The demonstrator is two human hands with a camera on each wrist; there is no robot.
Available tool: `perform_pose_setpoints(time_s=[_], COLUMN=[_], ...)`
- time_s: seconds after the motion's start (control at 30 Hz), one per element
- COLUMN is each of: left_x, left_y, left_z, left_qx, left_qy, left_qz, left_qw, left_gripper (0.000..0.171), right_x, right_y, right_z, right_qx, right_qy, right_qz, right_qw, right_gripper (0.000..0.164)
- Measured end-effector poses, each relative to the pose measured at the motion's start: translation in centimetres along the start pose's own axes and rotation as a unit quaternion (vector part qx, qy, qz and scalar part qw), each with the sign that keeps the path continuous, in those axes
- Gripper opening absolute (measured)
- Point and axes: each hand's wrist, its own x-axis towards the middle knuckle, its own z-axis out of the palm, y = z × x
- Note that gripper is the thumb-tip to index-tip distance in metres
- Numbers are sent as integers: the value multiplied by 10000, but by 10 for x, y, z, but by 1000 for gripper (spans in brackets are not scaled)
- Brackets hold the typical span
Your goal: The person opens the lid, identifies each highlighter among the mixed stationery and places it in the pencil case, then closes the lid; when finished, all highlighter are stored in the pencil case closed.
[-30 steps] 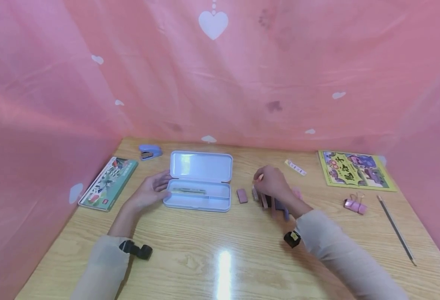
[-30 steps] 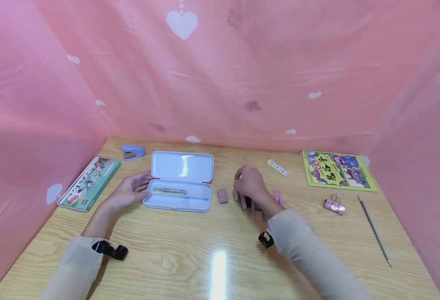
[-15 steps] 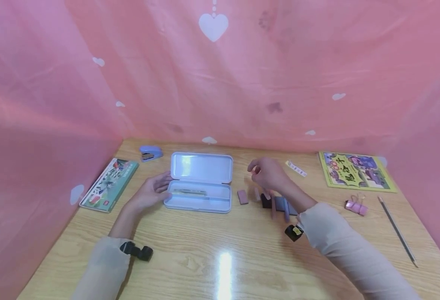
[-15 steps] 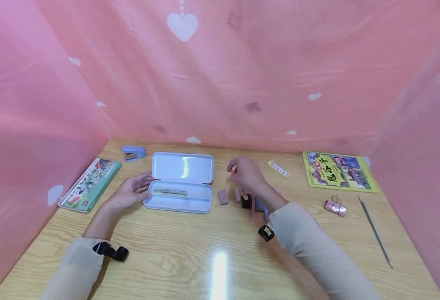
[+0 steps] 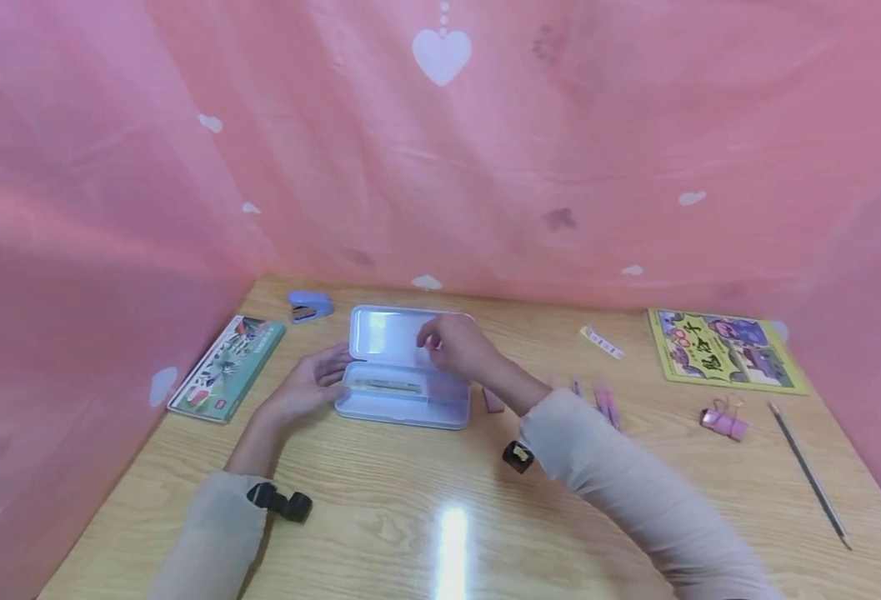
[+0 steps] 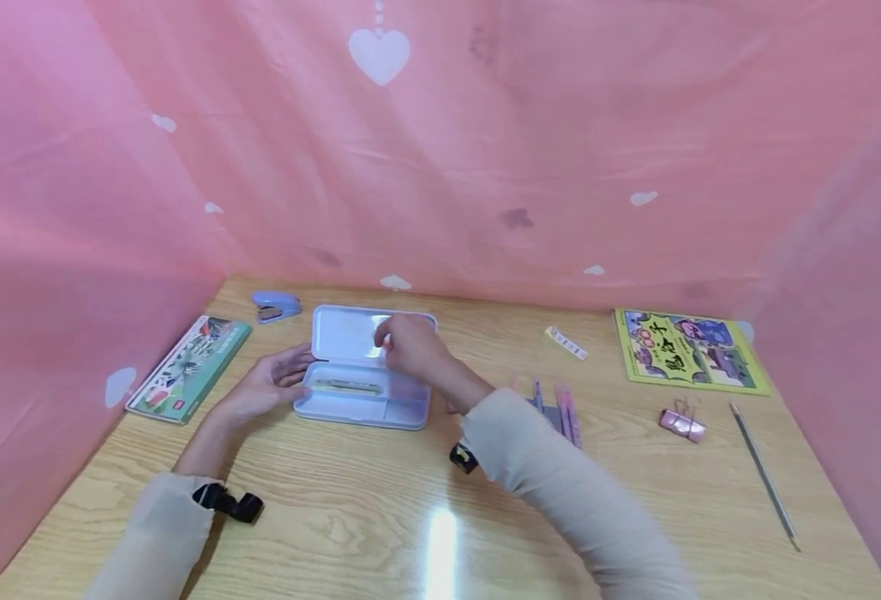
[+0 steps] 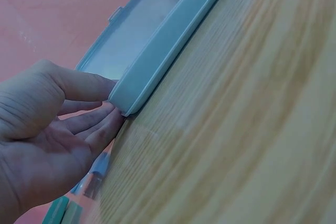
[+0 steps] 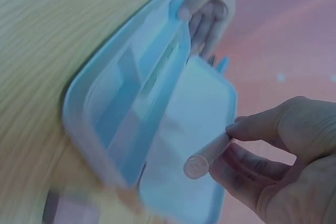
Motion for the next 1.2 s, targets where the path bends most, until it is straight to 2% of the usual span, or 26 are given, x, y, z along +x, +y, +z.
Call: perform_pose_setpoints(time_s=[0.17,0.3,0.5,0.63,0.83,1.03,1.2], left_x=[1,1,3,3,4,4,4], left_y=[0,1,1,-1,-1,-1,-1], left_z=[1,2,1,1,1,-1,0], left_qx=[6,30,-12,-114,-193,-170,-120], left_qy=[46,75,7,-24,-84,-66,-61], left_qz=[-160,-255,-166,-71,79,-1,56], left_qw=[9999,9996,9999,9999,9997,9998,9999], left_gripper=[74,73,73,73,75,76,75], right_x=[14,25,38,45,47,41,38], right_y=[-19,-25,-26,-29,-31,-34,-39], right_z=[16,32,57,72,89,96,98], right_qx=[140,76,-349,-848,-1370,-1633,-1793], right_qy=[-55,-140,-251,-346,-613,-608,-496], right_qz=[-224,-384,-548,-624,-244,-83,124], right_qw=[9996,9991,9976,9938,9884,9847,9825], right_gripper=[24,21,16,13,16,16,11])
